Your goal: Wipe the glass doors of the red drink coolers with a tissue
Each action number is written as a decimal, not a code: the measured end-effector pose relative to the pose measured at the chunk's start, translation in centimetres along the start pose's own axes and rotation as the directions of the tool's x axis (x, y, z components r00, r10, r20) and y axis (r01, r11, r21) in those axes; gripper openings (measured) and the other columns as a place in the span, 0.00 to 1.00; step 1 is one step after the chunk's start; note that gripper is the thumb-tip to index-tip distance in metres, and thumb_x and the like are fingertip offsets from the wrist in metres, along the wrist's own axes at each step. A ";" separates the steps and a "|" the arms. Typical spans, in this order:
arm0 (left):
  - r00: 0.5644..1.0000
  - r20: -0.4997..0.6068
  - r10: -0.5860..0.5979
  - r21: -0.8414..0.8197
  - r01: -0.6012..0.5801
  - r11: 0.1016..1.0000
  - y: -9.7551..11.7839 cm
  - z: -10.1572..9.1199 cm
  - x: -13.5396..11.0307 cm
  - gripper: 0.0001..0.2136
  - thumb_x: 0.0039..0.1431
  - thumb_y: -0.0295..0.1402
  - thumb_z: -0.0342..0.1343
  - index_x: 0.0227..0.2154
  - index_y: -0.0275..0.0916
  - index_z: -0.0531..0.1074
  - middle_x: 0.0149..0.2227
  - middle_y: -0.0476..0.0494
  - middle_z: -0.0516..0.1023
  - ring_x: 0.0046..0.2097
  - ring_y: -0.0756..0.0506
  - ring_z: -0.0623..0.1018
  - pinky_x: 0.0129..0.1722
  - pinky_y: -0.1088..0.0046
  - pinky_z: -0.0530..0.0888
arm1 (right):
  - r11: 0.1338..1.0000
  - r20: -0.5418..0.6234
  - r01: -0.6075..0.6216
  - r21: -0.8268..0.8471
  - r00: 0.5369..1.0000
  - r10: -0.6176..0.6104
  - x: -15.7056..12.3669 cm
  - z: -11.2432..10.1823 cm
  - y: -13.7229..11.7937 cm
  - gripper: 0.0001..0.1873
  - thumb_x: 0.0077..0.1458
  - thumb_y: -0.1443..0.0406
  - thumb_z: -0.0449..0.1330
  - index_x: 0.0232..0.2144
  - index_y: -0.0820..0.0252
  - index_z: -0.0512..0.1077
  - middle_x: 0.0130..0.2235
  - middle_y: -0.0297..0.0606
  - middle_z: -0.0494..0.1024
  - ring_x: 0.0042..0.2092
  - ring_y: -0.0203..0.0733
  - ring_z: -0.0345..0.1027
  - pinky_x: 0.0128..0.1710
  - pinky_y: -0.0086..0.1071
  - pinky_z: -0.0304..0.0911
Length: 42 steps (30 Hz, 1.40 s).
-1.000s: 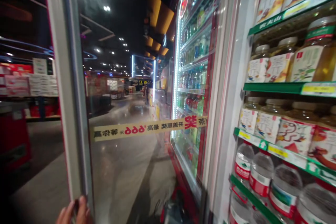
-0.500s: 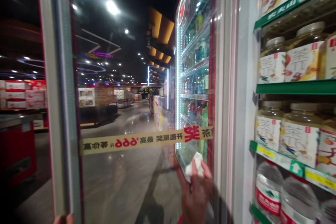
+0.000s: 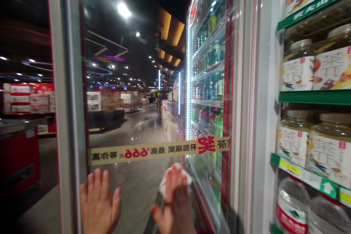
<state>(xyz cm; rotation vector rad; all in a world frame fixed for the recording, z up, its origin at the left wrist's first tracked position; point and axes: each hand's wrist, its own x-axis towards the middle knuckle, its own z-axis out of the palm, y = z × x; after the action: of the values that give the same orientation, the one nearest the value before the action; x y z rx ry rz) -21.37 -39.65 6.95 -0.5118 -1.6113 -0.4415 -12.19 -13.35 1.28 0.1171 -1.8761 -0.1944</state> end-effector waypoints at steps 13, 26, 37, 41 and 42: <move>0.999 -0.001 0.040 0.000 -0.040 0.999 -0.4 -1.1 5.7 0.41 0.70 0.30 0.55 0.80 0.50 0.44 0.82 0.43 0.43 0.82 0.36 0.45 0.81 0.42 0.43 | 0.990 -0.109 0.134 -0.032 0.985 -0.136 10.5 -3.7 -0.4 0.47 0.70 0.50 0.52 0.80 0.64 0.42 0.80 0.39 0.50 0.82 0.51 0.35 0.78 0.49 0.56; 0.997 -0.044 0.059 -0.045 -0.061 0.997 0.3 -1.1 5.8 0.37 0.72 0.31 0.52 0.80 0.49 0.46 0.82 0.44 0.44 0.83 0.40 0.45 0.81 0.46 0.43 | 0.989 -0.017 0.136 -0.061 0.990 -0.137 12.4 -6.1 4.9 0.46 0.72 0.47 0.52 0.81 0.59 0.42 0.81 0.42 0.45 0.82 0.50 0.33 0.81 0.54 0.44; 0.997 -0.065 0.033 -0.133 -0.041 0.990 0.3 -1.0 5.8 0.36 0.71 0.35 0.53 0.79 0.51 0.49 0.82 0.48 0.46 0.82 0.41 0.46 0.81 0.49 0.41 | 0.997 -0.059 -0.051 -0.064 0.997 0.047 14.6 -6.3 7.5 0.50 0.73 0.40 0.48 0.81 0.61 0.37 0.82 0.48 0.38 0.82 0.58 0.27 0.80 0.64 0.37; 0.999 -0.037 0.012 -0.214 -0.020 0.977 0.0 -1.8 6.1 0.36 0.71 0.35 0.56 0.78 0.53 0.52 0.81 0.49 0.50 0.82 0.41 0.48 0.81 0.51 0.42 | 0.938 0.054 0.333 -0.092 0.943 -0.329 10.6 -6.0 5.6 0.51 0.69 0.39 0.54 0.80 0.57 0.44 0.82 0.40 0.43 0.82 0.52 0.29 0.82 0.55 0.37; 0.999 -0.027 0.021 -0.219 -0.026 0.975 0.0 -2.1 6.2 0.35 0.71 0.35 0.56 0.78 0.53 0.53 0.81 0.49 0.51 0.82 0.41 0.49 0.81 0.52 0.43 | 0.970 0.027 0.219 -0.109 0.976 -0.217 10.5 -6.3 6.4 0.48 0.72 0.42 0.52 0.81 0.58 0.42 0.82 0.41 0.40 0.82 0.53 0.27 0.81 0.58 0.38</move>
<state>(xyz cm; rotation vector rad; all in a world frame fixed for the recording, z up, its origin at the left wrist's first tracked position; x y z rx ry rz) -20.09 -40.46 13.33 -0.6889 -1.5398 -0.6095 -9.31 -9.43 14.23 0.2460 -1.8615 -0.4517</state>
